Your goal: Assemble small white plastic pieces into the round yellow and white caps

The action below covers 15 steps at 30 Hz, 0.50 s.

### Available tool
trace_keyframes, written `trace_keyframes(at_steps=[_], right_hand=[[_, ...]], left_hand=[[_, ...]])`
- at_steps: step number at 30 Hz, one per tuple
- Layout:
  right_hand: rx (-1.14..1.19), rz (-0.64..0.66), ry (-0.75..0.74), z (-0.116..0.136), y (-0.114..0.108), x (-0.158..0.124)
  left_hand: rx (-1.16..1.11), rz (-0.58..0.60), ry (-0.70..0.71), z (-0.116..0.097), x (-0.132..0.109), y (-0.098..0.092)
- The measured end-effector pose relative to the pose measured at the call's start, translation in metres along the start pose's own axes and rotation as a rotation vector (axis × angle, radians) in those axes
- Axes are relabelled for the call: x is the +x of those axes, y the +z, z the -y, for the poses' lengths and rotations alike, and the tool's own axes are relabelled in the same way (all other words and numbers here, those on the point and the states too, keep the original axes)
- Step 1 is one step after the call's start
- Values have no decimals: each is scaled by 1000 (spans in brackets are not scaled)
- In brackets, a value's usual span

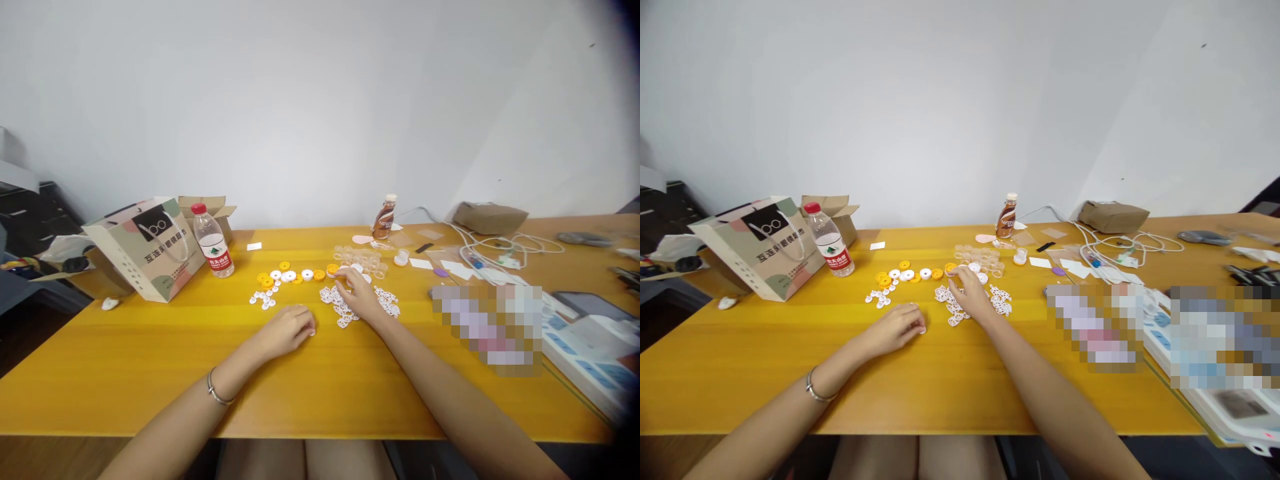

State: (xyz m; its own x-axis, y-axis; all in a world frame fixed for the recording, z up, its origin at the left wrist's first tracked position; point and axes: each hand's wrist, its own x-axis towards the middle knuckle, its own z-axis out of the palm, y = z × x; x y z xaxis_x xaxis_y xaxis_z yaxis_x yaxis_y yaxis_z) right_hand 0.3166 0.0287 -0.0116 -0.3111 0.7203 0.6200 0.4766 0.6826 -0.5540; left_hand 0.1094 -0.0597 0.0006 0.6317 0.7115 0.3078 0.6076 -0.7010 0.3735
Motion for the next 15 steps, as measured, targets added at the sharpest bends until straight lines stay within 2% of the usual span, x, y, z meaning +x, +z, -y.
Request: trace_keyframes(at_steps=[4,7,9,10,12,15], right_hand=[[7,3,-2,1,0,0],[2,-2,3,1,-1,0],[-4,-3,6,2,0,0],[-7,-2,6,2,0,0],[-14,-1,4,3,1,0],[-31,-3,-3,3,2,-1]], left_hand=[[-18,-87,-43,5,0,-10],[-2,-269,-154,27,-2,-23],[35,-473,-291,49,-6,-33],[63,-524,-355,61,-9,-37],[108,-536,-469,81,-13,-42],[143,-433,-589,99,-14,-41]])
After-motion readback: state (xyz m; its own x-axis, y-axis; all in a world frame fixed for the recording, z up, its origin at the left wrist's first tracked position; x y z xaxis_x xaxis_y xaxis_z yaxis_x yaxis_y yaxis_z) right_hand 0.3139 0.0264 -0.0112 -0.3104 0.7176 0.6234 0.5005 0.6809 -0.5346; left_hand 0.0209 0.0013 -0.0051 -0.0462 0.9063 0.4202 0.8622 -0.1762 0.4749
